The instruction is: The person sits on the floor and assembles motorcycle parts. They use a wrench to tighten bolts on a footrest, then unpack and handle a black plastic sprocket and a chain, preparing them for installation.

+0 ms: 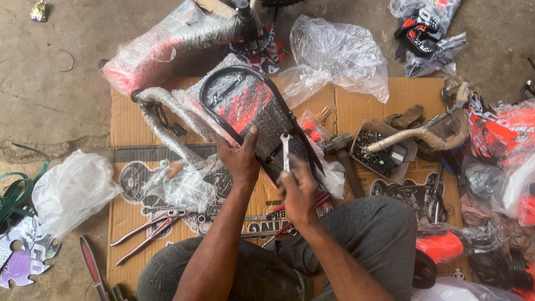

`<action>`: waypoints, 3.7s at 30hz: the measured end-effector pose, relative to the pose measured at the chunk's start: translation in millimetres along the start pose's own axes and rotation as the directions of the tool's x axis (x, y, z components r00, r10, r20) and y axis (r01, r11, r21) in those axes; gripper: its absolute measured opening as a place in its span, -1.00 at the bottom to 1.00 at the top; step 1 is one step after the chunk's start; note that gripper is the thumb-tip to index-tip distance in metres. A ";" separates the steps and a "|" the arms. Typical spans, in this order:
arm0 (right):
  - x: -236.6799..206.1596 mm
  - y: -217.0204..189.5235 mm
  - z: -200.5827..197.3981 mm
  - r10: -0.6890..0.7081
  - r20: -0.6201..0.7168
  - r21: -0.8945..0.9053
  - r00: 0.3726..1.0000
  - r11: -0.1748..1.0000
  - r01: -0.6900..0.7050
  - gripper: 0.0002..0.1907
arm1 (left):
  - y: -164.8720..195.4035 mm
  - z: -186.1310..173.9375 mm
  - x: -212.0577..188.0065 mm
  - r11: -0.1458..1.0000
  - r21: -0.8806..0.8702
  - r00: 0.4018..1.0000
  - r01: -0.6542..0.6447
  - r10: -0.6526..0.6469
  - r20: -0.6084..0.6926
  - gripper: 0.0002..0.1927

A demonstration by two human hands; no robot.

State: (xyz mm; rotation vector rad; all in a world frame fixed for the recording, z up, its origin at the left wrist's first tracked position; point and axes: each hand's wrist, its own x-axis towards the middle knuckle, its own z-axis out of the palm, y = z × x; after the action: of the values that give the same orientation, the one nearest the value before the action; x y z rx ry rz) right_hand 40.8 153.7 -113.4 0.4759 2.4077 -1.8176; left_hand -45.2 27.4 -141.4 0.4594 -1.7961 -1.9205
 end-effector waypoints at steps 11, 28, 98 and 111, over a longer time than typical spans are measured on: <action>29.5 52.0 -29.5 0.218 -0.061 0.506 0.974 0.848 -0.158 -0.84 | -0.8 -0.2 -0.9 0.999 0.019 1.000 0.027 -0.027 0.009 -0.44; 13.4 -33.5 1.5 -0.020 0.099 -0.077 0.995 0.997 0.028 -0.62 | 5.5 2.6 0.4 0.995 -0.077 0.997 0.071 -0.067 0.047 -0.39; 34.2 -1.5 2.3 0.386 0.377 0.653 0.842 0.533 -0.538 -0.83 | 6.2 -0.5 6.5 0.991 -0.130 0.998 0.038 -0.031 0.049 -0.39; 62.1 37.4 -54.8 0.170 -0.064 0.498 0.983 0.860 -0.116 -0.87 | 14.3 -0.8 0.4 0.991 -0.119 0.993 0.057 -0.044 0.112 -0.34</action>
State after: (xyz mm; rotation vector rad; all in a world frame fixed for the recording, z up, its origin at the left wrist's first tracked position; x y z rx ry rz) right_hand -0.5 226.9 -147.9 0.7858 1.8722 -2.3842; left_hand -43.5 26.0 -127.2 0.3677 -1.7364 -2.1136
